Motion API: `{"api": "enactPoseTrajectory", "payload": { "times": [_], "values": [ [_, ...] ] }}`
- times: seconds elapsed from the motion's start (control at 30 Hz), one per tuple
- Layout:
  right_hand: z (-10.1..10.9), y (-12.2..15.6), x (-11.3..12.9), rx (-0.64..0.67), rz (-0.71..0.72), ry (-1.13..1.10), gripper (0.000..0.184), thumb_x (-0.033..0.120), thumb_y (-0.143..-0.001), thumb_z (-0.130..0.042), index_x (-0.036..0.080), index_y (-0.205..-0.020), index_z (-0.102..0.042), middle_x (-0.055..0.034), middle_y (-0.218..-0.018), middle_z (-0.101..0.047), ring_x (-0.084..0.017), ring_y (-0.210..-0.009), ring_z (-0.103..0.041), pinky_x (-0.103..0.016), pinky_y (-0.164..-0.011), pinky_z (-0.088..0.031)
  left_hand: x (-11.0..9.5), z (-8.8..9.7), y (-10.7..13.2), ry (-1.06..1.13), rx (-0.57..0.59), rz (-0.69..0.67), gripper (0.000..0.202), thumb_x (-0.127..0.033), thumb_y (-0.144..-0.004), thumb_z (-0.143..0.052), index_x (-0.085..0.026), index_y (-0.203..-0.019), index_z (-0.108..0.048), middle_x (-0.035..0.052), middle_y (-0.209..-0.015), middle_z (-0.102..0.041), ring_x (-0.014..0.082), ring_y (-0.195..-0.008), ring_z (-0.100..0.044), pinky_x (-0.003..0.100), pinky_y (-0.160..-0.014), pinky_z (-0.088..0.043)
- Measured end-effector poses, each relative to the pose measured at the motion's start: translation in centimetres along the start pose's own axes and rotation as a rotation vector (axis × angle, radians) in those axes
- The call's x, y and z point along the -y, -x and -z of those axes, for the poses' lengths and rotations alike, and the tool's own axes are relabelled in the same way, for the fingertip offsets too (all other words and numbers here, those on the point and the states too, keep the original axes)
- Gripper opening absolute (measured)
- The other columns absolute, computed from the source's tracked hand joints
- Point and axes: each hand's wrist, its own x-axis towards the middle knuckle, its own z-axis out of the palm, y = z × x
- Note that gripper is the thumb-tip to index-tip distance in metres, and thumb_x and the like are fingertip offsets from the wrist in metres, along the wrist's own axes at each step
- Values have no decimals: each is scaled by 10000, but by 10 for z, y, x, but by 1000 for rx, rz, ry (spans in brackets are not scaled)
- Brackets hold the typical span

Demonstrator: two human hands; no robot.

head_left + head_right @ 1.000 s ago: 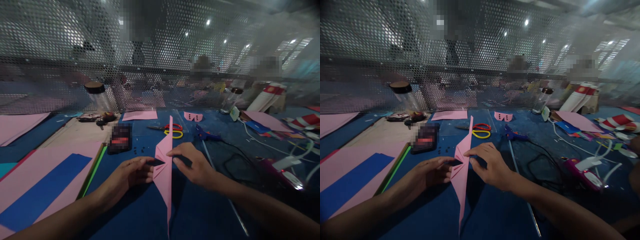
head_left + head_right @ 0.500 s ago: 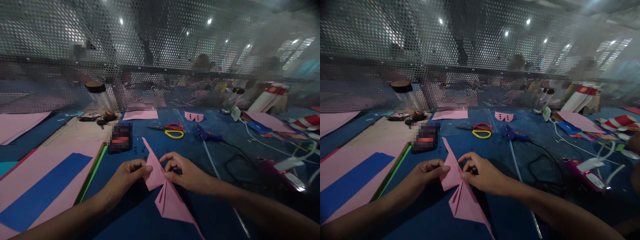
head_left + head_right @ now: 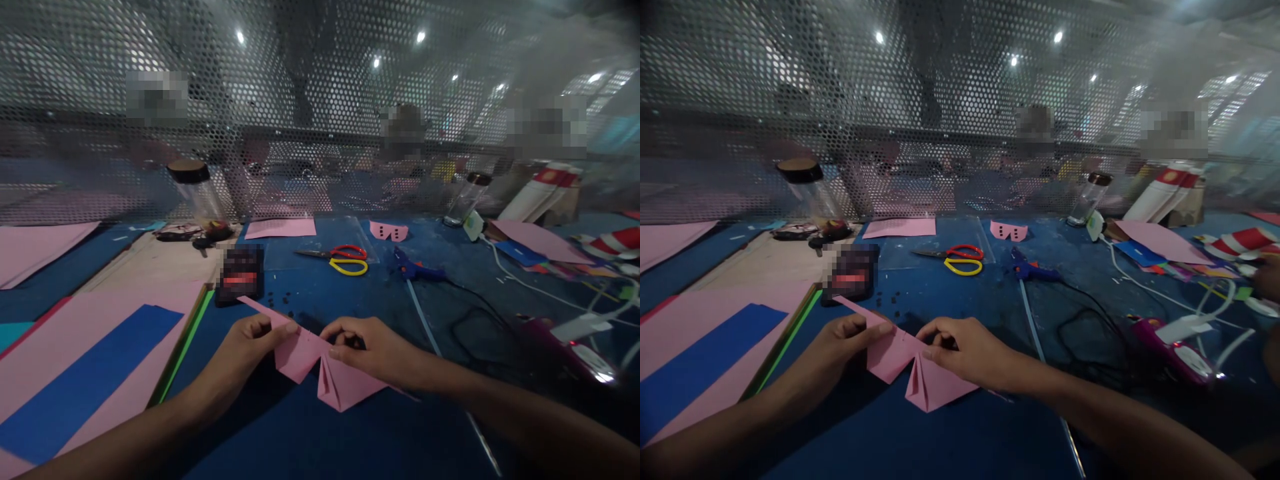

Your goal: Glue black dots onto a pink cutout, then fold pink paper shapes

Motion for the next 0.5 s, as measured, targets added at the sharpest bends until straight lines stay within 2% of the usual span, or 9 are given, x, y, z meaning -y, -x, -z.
{"api": "enactPoseTrajectory", "payload": {
  "times": [0.13, 0.23, 0.3, 0.37, 0.43, 0.5],
  "values": [
    [0, -1, -2, -57, 28, 48, 226, 293, -952, -624, 216, -1158, -674, 5, -858, -674, -126, -748, -611, -238, -671, -473, 2, 3, -1, -15, -25, -35, 344, -479, -763, -801, -144, -727, -730, 26, -688, -676, 155, -648, -561, 251, -606, -417],
    [0, 0, -2, -142, 218, 262, 314, 268, -978, -607, 252, -1291, -615, -31, -1079, -668, -154, -929, -623, -298, -857, -492, 4, 3, -2, -5, -30, -51, 337, -476, -775, -791, -150, -719, -725, 20, -685, -680, 153, -647, -560, 253, -619, -421],
    [-1, 1, -1, -145, 341, 456, 365, 276, -1012, -564, 283, -1376, -562, -53, -1205, -638, -189, -1077, -594, -363, -971, -452, 4, 2, -2, 2, -9, -49, 326, -472, -777, -785, -154, -729, -735, 22, -698, -695, 158, -658, -571, 260, -639, -433],
    [-2, 3, 1, -142, 402, 615, 388, 289, -1035, -523, 305, -1423, -520, -66, -1293, -610, -224, -1184, -550, -418, -1018, -414, 3, 0, -1, -11, -2, -48, 326, -470, -768, -787, -155, -709, -728, 16, -686, -689, 154, -653, -565, 259, -642, -431],
    [-2, 5, 3, -161, 442, 699, 332, 305, -1039, -515, 287, -1367, -562, -78, -1348, -587, -242, -1205, -539, -438, -1010, -406, 2, 0, -1, -36, -21, -50, 331, -465, -747, -799, -154, -679, -710, 5, -658, -671, 147, -639, -551, 256, -633, -423],
    [0, 6, 4, -199, 494, 694, 202, 313, -1030, -532, 235, -1181, -642, -86, -1351, -589, -241, -1187, -550, -427, -992, -408, 1, 0, -1, -54, -44, -56, 348, -469, -741, -798, -156, -644, -681, -6, -617, -642, 140, -607, -527, 253, -604, -406]
  ]
}}
